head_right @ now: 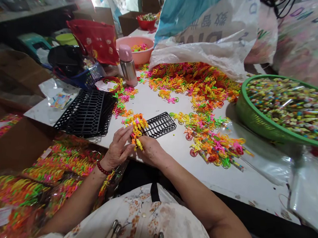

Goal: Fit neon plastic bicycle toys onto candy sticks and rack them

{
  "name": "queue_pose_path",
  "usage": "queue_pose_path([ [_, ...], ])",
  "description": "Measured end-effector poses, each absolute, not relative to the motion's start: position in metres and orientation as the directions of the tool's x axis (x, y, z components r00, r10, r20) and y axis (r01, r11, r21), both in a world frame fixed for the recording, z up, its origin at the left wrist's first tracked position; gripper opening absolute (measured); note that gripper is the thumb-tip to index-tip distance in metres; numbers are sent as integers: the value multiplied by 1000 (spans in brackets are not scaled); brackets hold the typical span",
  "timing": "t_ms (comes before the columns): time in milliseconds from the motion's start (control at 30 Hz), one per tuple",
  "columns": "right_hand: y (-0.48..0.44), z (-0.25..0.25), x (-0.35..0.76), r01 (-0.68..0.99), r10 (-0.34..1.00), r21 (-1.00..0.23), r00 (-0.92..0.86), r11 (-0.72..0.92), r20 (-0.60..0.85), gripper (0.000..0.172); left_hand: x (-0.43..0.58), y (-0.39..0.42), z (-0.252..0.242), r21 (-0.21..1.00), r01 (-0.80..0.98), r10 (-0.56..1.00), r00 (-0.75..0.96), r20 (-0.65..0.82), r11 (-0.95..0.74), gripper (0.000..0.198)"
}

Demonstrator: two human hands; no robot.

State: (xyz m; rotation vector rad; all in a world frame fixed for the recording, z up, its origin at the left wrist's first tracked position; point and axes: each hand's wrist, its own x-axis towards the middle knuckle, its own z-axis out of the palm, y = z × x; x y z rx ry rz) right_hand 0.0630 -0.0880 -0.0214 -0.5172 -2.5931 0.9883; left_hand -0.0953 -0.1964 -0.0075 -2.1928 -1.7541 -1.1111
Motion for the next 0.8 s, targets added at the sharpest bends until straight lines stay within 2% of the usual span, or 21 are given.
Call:
queue_pose_path([
  [167, -84, -28, 54, 232, 403, -630, -904, 741, 141, 13, -92, -197, 4, 214, 926, 851, 171, 496, -310, 60],
  [333, -82, -27, 55, 232, 409, -641, -901, 732, 141, 11, -91, -192, -2, 201, 932, 848, 166, 503, -302, 58],
  [467, -86, -29, 59, 207, 460, -670, -859, 712, 223, 12, -88, -191, -5, 229, 922, 841, 157, 517, -313, 64],
  [533, -85, -32, 60, 181, 437, -659, -865, 730, 247, 11, -85, -191, -3, 227, 923, 834, 151, 531, -311, 64],
  [700, -80, -40, 52, 216, 416, -640, -892, 737, 179, 18, -79, -189, 3, 150, 938, 859, 213, 466, -314, 58],
  [800, -79, -36, 55, 170, 381, -641, -901, 749, 206, 17, -74, -187, 5, 143, 943, 861, 202, 467, -299, 56],
])
